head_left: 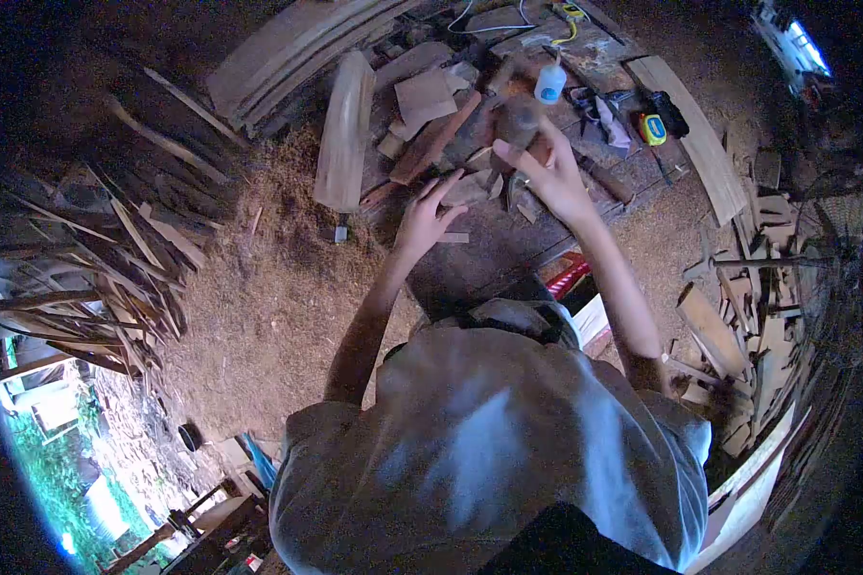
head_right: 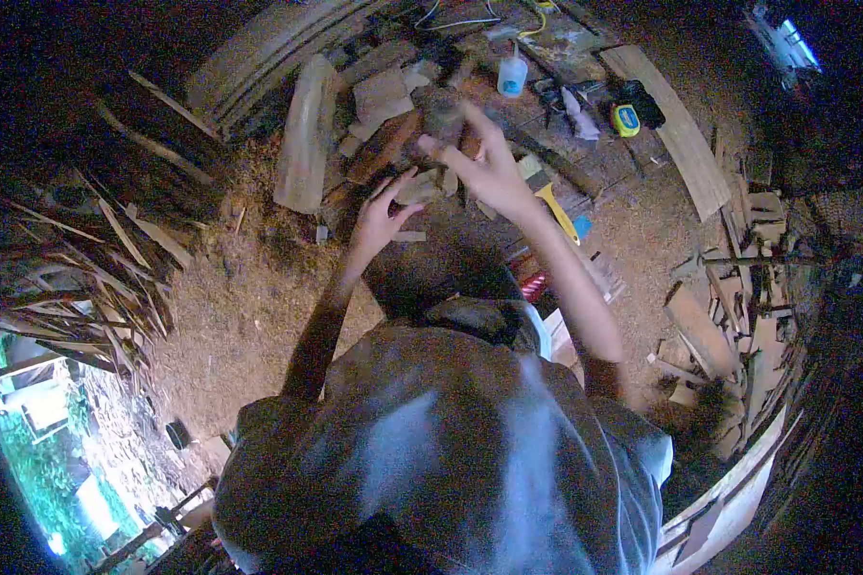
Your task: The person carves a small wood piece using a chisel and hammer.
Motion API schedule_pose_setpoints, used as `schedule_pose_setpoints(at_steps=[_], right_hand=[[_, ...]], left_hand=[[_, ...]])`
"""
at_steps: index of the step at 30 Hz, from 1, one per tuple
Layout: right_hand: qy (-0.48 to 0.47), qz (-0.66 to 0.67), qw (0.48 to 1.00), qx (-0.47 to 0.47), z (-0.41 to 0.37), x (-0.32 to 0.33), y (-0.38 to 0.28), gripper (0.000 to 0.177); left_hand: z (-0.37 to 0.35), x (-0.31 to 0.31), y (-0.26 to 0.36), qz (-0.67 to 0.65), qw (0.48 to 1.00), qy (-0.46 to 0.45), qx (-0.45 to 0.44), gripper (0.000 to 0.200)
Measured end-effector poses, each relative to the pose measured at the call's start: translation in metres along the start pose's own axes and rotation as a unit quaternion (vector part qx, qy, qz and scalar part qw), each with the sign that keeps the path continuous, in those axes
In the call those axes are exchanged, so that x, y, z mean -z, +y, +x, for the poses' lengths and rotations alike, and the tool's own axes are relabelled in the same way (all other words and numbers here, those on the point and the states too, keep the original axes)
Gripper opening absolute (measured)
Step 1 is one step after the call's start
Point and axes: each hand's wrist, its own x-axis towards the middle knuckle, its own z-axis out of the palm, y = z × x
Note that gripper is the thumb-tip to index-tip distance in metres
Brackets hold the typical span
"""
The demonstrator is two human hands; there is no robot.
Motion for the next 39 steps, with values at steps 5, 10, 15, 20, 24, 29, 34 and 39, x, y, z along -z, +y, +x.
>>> schedule_pose_setpoints(at_steps=[5,10,15,20,24,29,34,39], right_hand=[[0.013,-0.081,0.997,0.005,0.006,0.0,-0.021,0.034],[-0.033,-0.007,0.999,0.016,0.018,0.004,-0.007,0.015],[-0.042,0.034,0.997,-0.053,0.018,0.007,0.001,0.018],[0.053,-0.006,0.998,-0.021,0.023,0.008,0.041,0.031],[-0.025,0.02,0.998,-0.049,0.027,0.003,0.031,0.038],[-0.005,0.006,0.998,-0.059,0.028,-0.002,0.023,0.021],[-0.072,-0.06,0.995,-0.024,0.029,-0.006,0.008,0.011],[-0.066,-0.049,0.997,0.009,0.029,-0.011,0.002,0.009]], left_hand=[[0.0,0.001,0.005,-0.037,0.999,0.002,0.013,0.058],[-0.001,-0.003,0.007,-0.03,0.999,0.018,0.028,0.058],[-0.002,-0.002,0.014,-0.036,0.999,0.028,0.025,0.057],[-0.002,-0.002,0.018,-0.013,0.999,0.031,0.04,0.057],[-0.004,-0.004,0.015,-0.024,0.998,0.033,0.046,0.057],[-0.004,-0.003,0.016,-0.016,0.999,0.032,0.038,0.058],[-0.002,-0.006,0.012,0.01,0.998,0.033,0.043,0.057],[-0.002,-0.003,0.017,0.005,0.999,0.034,0.037,0.057]])
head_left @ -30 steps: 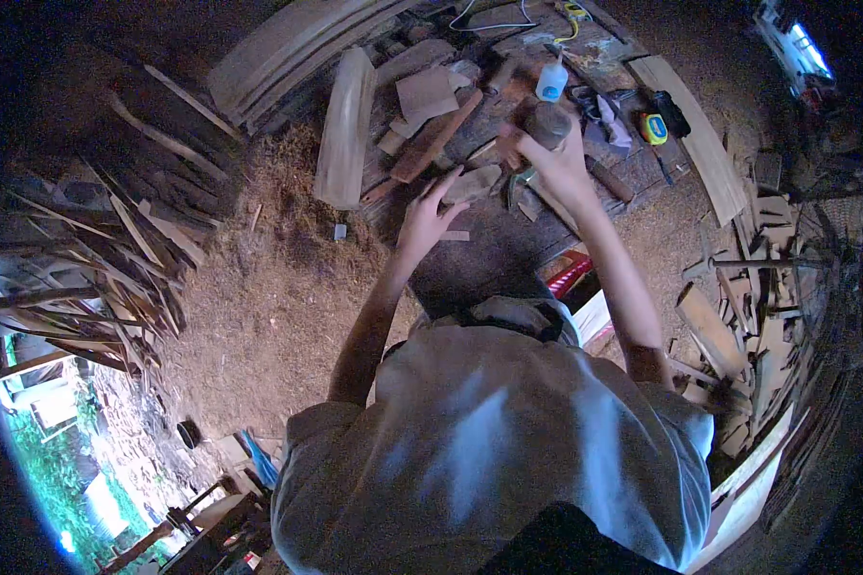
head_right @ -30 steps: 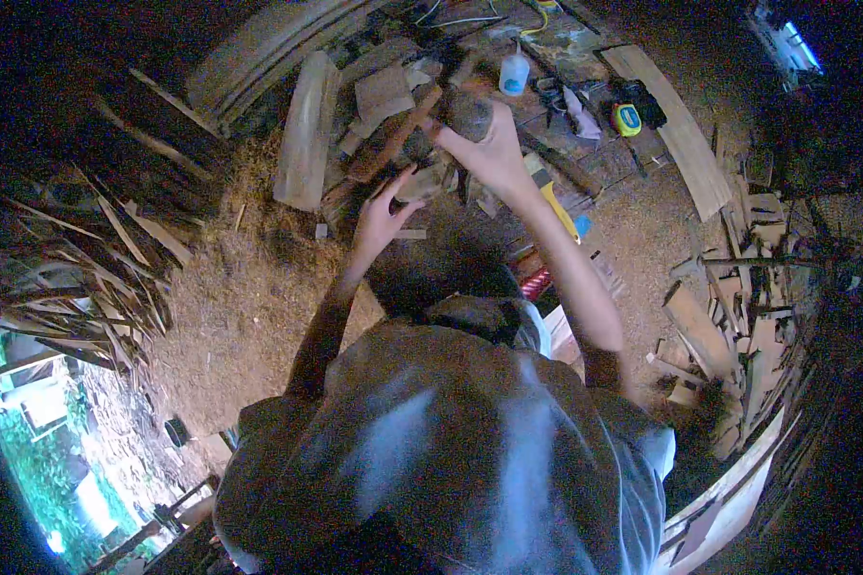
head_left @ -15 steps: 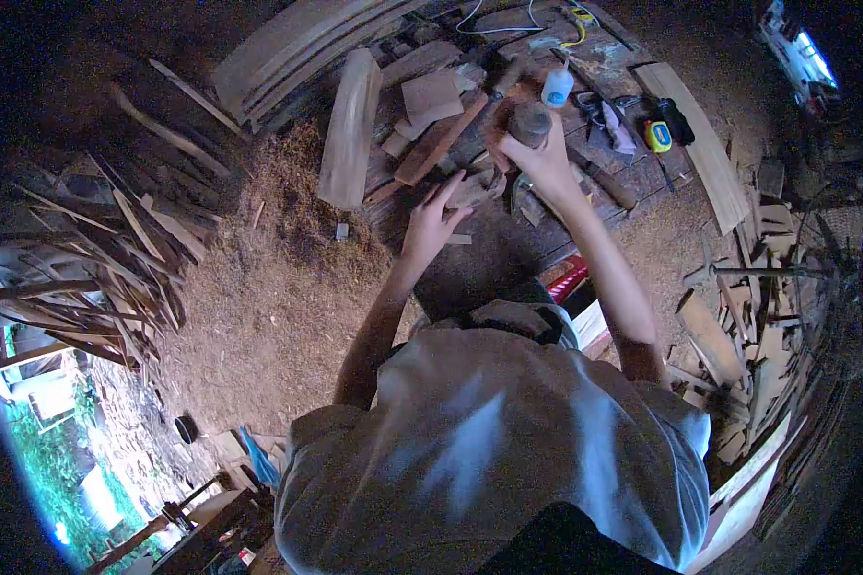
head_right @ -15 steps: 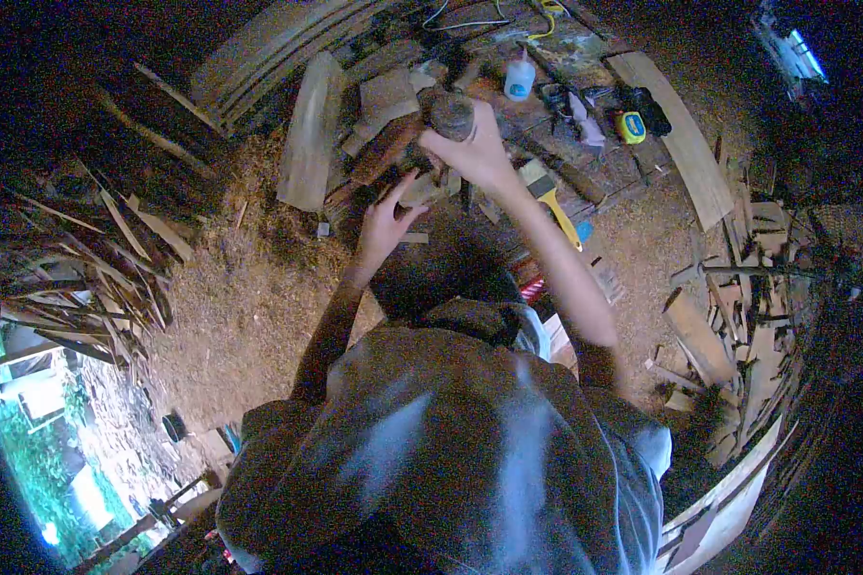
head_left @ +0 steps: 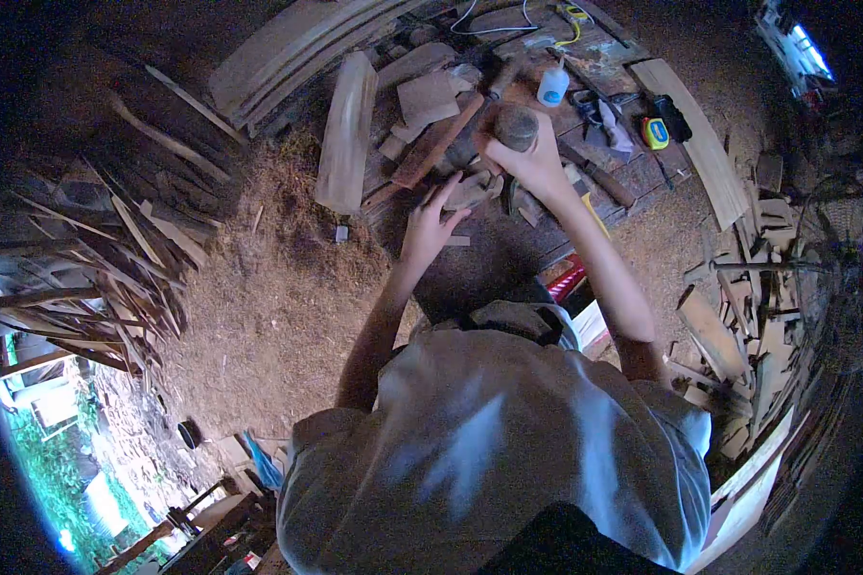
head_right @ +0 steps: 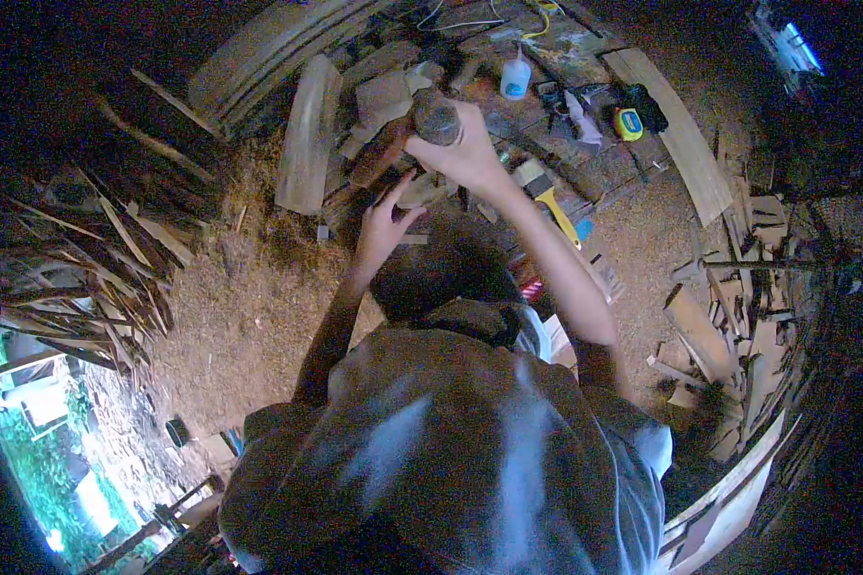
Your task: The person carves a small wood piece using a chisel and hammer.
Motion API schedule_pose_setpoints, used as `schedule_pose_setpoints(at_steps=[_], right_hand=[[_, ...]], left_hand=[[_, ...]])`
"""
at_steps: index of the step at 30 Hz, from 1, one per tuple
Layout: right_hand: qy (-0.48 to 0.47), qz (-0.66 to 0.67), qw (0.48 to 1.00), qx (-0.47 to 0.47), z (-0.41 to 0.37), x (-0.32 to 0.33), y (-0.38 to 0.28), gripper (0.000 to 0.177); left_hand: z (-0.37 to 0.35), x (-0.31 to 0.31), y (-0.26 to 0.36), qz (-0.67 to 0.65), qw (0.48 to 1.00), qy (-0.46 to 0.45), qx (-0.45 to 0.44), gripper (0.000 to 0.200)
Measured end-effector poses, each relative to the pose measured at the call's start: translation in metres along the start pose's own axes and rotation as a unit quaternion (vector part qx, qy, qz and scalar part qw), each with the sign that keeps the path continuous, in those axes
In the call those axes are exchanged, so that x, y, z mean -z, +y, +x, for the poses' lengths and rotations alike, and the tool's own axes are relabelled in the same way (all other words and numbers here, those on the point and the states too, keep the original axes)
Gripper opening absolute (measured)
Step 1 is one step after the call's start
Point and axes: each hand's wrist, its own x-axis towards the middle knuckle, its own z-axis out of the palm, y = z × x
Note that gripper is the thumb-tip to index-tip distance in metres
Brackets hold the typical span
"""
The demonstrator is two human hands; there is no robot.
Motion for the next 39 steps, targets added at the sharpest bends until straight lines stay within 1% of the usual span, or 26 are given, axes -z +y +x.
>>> schedule_pose_setpoints(at_steps=[2,4,8,10,12,13,15,17,19,20,21,22,23,25,27,28,29,30,31,32,34,35,37,38,39], right_hand=[[-0.005,-0.004,1.0,0.012,0.001,0.0,0.001,0.009],[0.007,0.05,0.998,-0.031,0.001,-0.001,0.005,0.013],[0.0,0.04,0.999,-0.037,0.001,0.0,0.003,0.013],[0.006,0.04,0.999,-0.033,0.002,-0.001,0.005,0.012],[0.004,0.036,0.999,-0.035,0.002,-0.001,0.002,0.012],[0.003,0.032,0.999,-0.037,0.002,-0.001,0.001,0.012],[0.0,0.026,0.999,-0.019,0.002,0.0,0.005,0.01],[-0.002,0.021,1.0,-0.001,0.003,0.001,0.01,0.008],[-0.02,0.022,0.998,-0.049,0.004,0.002,0.011,0.014],[-0.019,0.022,0.998,-0.049,0.003,0.001,0.01,0.014],[-0.002,0.0,1.0,-0.024,0.003,-0.003,0.007,0.014],[0.015,-0.022,1.0,0.001,0.003,-0.005,0.005,0.015],[0.016,-0.022,1.0,0.001,0.003,-0.005,0.005,0.015],[-0.032,-0.012,0.999,0.02,0.004,-0.005,0.004,0.013],[-0.039,-0.017,0.999,0.029,0.006,-0.003,0.006,0.013],[-0.047,-0.02,0.998,0.037,0.007,-0.002,0.007,0.014],[-0.047,-0.021,0.998,0.039,0.007,-0.002,0.006,0.014],[-0.034,-0.001,0.999,0.009,0.007,-0.003,0.006,0.015],[-0.022,0.019,0.999,-0.021,0.008,-0.003,0.006,0.016],[-0.025,0.018,0.999,-0.018,0.009,-0.002,0.008,0.016],[-0.033,-0.029,0.999,0.026,0.011,0.002,0.015,0.014],[-0.035,-0.029,0.999,0.029,0.01,0.003,0.017,0.014],[-0.083,-0.06,0.989,0.11,0.011,0.007,0.018,0.019],[-0.084,-0.061,0.988,0.112,0.011,0.01,0.022,0.019],[-0.05,-0.096,0.989,0.101,0.011,0.012,0.029,0.026]], left_hand=[[0.001,0.001,0.001,-0.008,1.0,0.0,-0.001,0.058],[0.001,-0.001,-0.001,-0.016,1.0,0.0,-0.002,0.058],[0.0,-0.002,-0.004,-0.018,1.0,0.005,-0.003,0.058],[-0.001,-0.005,-0.008,-0.022,1.0,0.002,0.004,0.058],[-0.002,-0.006,-0.008,0.018,1.0,0.01,0.013,0.058],[-0.001,-0.005,-0.007,0.018,1.0,0.01,0.013,0.058],[0.0,-0.004,-0.004,-0.023,0.999,-0.008,0.038,0.058],[0.001,-0.003,-0.003,-0.02,0.999,-0.003,0.028,0.057],[0.002,0.0,0.0,-0.016,1.0,0.001,0.018,0.057],[0.002,0.001,0.002,-0.023,0.999,-0.021,0.043,0.058],[0.002,0.003,0.002,-0.031,0.996,-0.044,0.068,0.059],[0.002,0.004,0.001,-0.031,0.996,-0.044,0.067,0.059],[0.003,0.005,-0.001,-0.033,0.996,-0.06,0.056,0.059],[0.008,0.008,-0.002,-0.034,0.996,-0.076,0.042,0.059],[0.016,0.011,0.0,-0.117,0.991,0.025,-0.065,0.059],[0.02,0.015,0.01,-0.116,0.991,0.025,-0.066,0.059],[0.022,0.019,0.021,-0.212,0.974,0.062,-0.051,0.059],[0.029,0.028,0.039,-0.306,0.946,0.1,-0.036,0.059],[0.045,0.045,0.069,-0.316,0.941,0.079,-0.096,0.061],[0.059,0.055,0.087,-0.315,0.94,0.082,-0.098,0.061],[0.082,0.065,0.112,-0.262,0.941,0.027,-0.213,0.065],[0.088,0.065,0.118,-0.261,0.941,0.029,-0.215,0.065],[0.1,0.063,0.127,-0.236,0.951,-0.004,-0.201,0.058],[0.106,0.061,0.127,-0.235,0.951,-0.002,-0.203,0.058],[0.113,0.059,0.125,-0.24,0.945,-0.038,-0.218,0.049]])
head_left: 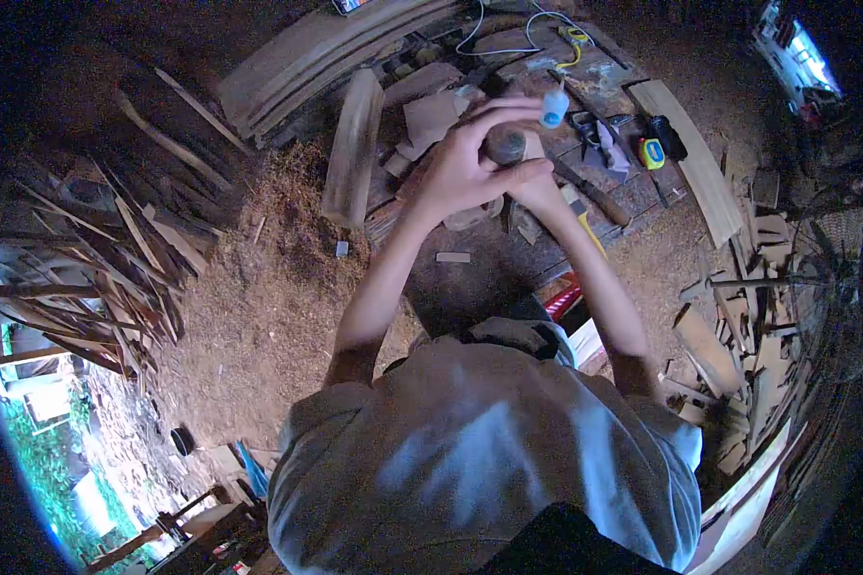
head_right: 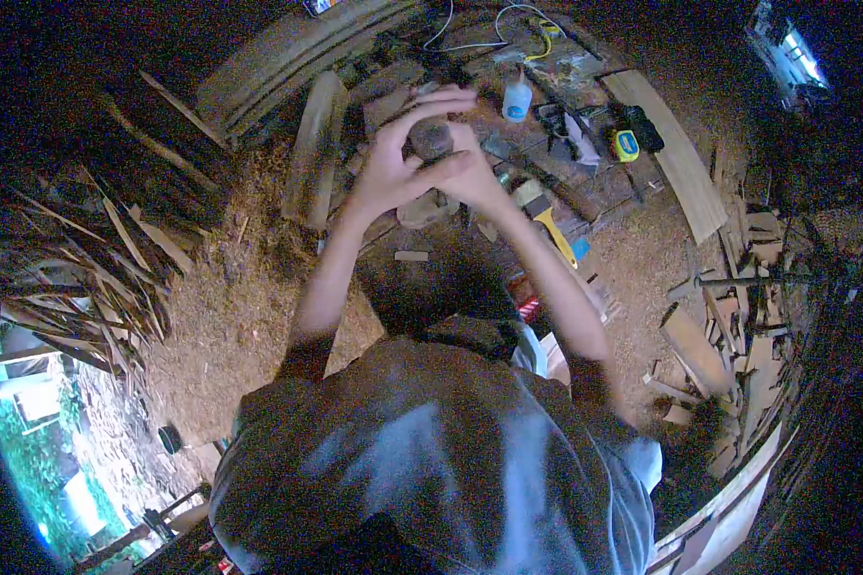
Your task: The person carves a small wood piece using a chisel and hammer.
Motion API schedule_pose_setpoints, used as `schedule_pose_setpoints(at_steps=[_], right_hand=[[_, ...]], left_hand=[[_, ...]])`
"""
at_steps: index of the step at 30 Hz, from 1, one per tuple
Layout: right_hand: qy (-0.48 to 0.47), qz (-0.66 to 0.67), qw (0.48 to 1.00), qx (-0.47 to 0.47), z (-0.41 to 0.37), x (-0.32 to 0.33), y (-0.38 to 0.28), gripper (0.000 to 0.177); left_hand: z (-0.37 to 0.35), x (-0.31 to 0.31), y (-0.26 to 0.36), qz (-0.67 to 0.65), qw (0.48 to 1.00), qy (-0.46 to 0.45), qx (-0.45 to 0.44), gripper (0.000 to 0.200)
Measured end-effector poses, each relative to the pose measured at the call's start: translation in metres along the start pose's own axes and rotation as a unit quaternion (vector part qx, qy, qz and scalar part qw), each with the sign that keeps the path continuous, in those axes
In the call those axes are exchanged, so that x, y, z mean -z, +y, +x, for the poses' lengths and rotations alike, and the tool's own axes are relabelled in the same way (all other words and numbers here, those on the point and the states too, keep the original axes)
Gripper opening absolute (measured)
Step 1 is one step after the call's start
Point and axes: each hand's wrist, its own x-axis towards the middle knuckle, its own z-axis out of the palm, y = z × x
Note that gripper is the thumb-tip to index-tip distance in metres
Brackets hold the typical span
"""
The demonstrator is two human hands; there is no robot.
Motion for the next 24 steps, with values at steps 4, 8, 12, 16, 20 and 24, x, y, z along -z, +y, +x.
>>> schedule_pose_setpoints(at_steps=[4,8,12,16,20,24], right_hand=[[0.051,-0.012,0.997,-0.051,-0.009,-0.003,0.021,0.058],[-0.033,0.036,0.996,-0.072,-0.017,0.007,-0.004,0.062],[-0.087,-0.089,0.99,-0.067,-0.04,0.026,-0.016,0.057],[-0.018,-0.144,0.981,-0.129,-0.088,0.07,-0.001,0.042],[-0.021,-0.302,0.915,-0.266,-0.139,0.089,0.002,0.037],[-0.047,-0.43,0.848,-0.305,-0.211,0.074,0.058,0.044]], left_hand=[[0.005,0.003,0.008,-0.011,0.998,-0.055,0.004,0.027],[0.004,0.003,0.002,0.0,0.998,-0.057,-0.021,0.022],[-0.002,0.001,0.005,-0.052,0.998,-0.037,0.009,0.018],[-0.011,-0.004,0.002,-0.125,0.987,-0.022,0.101,0.018],[-0.013,-0.008,-0.007,-0.097,0.988,-0.027,0.116,0.019],[-0.012,-0.012,-0.01,-0.123,0.984,0.014,0.124,0.019]])
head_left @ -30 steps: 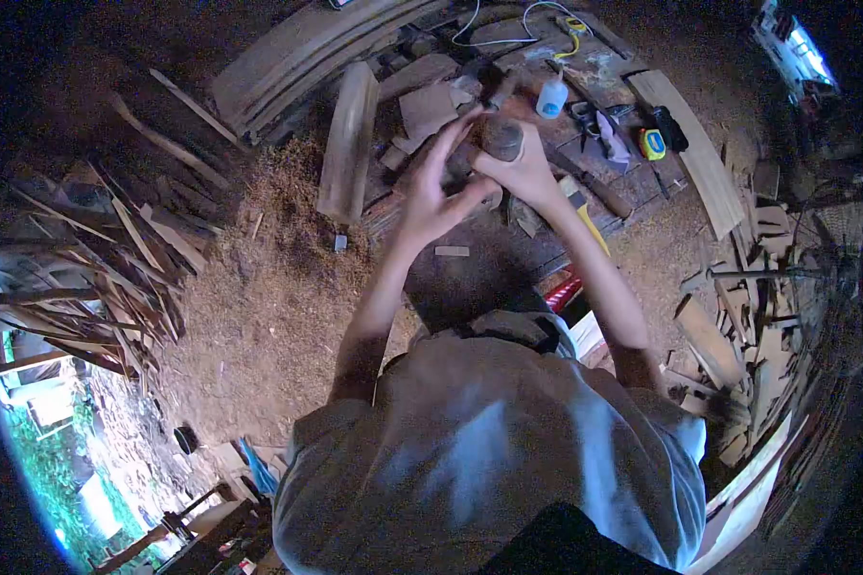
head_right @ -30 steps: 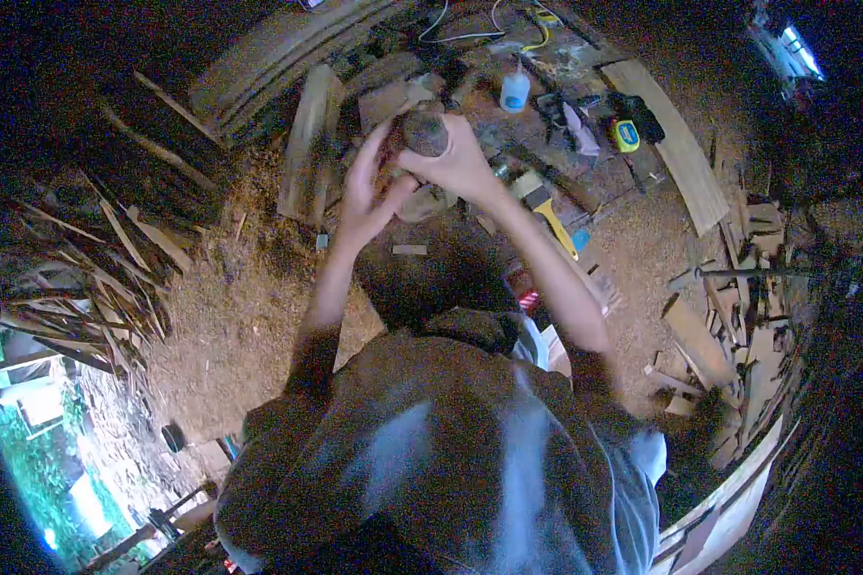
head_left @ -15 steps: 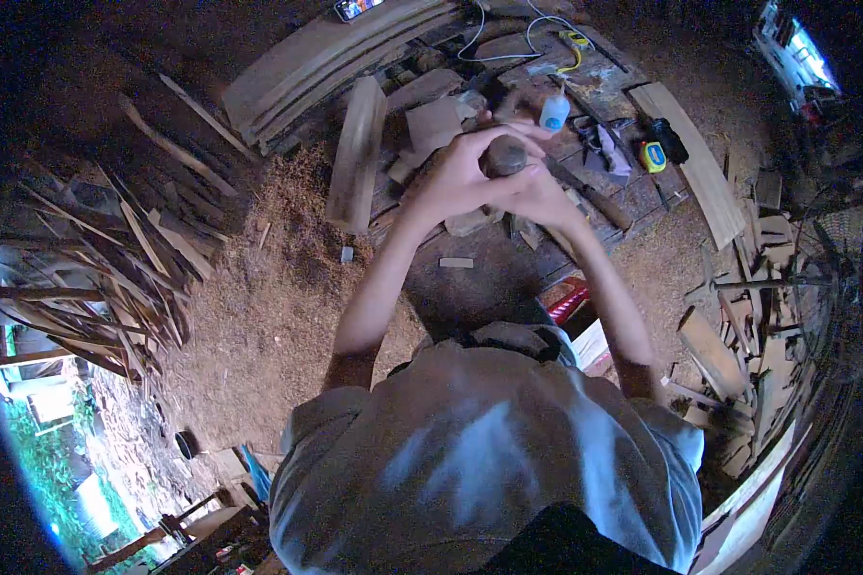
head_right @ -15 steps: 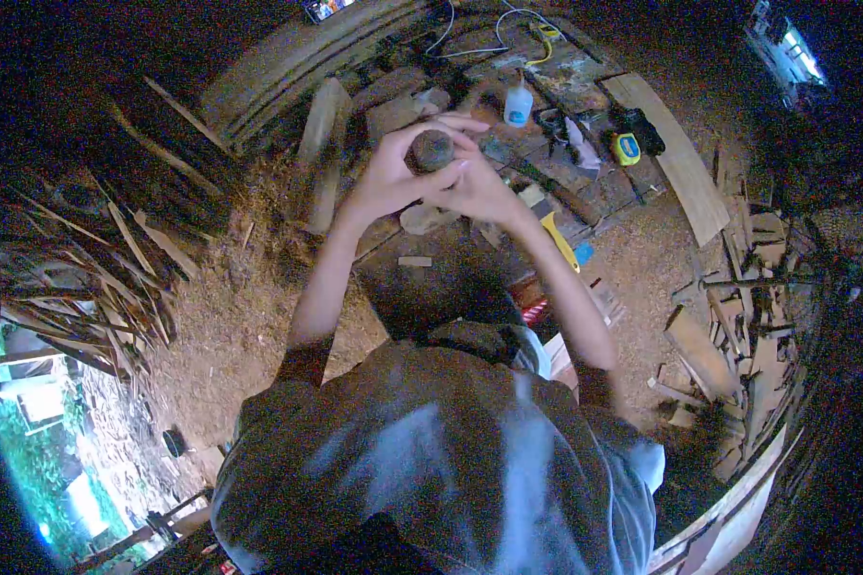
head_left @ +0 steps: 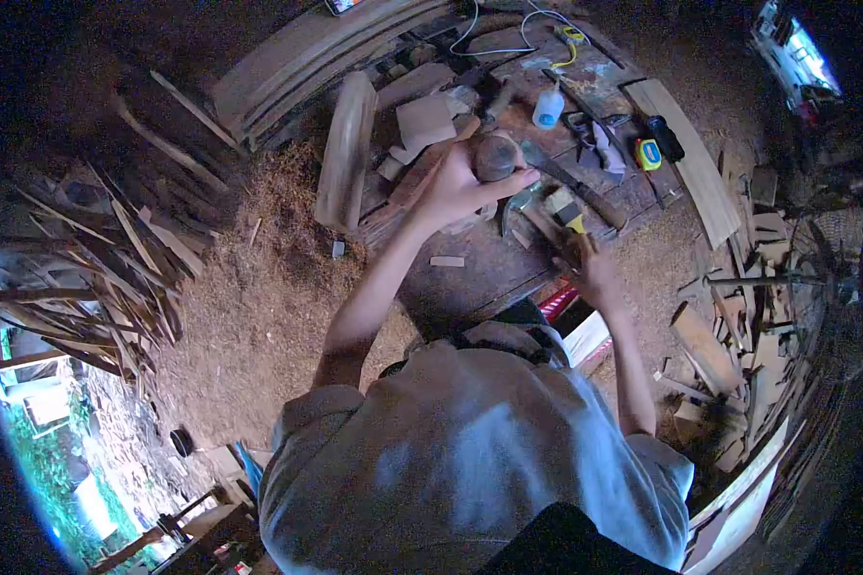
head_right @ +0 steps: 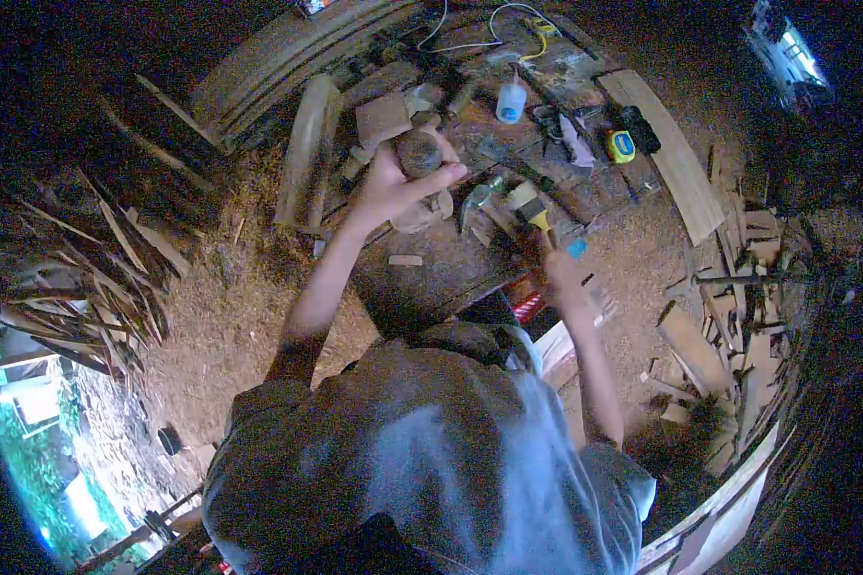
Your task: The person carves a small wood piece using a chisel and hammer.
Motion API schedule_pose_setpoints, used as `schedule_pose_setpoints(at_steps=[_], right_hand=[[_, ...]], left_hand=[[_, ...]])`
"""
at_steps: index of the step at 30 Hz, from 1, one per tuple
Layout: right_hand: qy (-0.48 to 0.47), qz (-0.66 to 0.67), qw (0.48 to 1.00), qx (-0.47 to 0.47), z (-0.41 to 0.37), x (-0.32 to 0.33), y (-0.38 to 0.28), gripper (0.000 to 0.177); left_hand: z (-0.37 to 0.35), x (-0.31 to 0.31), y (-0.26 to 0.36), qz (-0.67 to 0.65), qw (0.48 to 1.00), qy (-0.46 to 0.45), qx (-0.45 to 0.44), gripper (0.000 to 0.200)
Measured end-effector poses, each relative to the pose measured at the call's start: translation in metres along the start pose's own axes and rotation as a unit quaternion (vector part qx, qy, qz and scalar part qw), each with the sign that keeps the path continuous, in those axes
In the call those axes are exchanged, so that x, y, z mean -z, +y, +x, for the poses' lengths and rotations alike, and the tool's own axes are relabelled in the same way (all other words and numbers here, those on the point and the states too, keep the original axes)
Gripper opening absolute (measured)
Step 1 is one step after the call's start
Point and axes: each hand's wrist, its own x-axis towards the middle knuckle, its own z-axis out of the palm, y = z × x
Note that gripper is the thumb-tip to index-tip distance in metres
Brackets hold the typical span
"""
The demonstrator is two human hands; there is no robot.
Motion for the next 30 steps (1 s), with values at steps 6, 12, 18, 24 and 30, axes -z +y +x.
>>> schedule_pose_setpoints(at_steps=[6,12,18,24,30], right_hand=[[0.074,-0.135,0.988,-0.006,0.003,-0.01,-0.014,0.064],[0.015,-0.188,0.981,0.056,0.019,-0.005,-0.011,0.071],[-0.076,-0.262,0.958,0.088,0.027,-0.028,0.01,0.056],[-0.064,-0.105,0.992,0.01,0.023,0.002,-0.025,0.045],[0.054,0.29,0.956,-0.009,0.003,0.094,-0.093,0.026]], left_hand=[[-0.001,0.001,0.0,0.033,0.999,-0.029,-0.016,0.023],[-0.003,0.001,-0.003,0.029,0.999,-0.016,-0.026,0.02],[-0.009,-0.001,0.002,-0.008,1.0,-0.005,0.016,0.017],[-0.009,0.0,-0.002,0.027,0.999,-0.005,-0.022,0.023],[-0.01,-0.003,0.002,0.042,0.999,0.001,-0.012,0.019]])
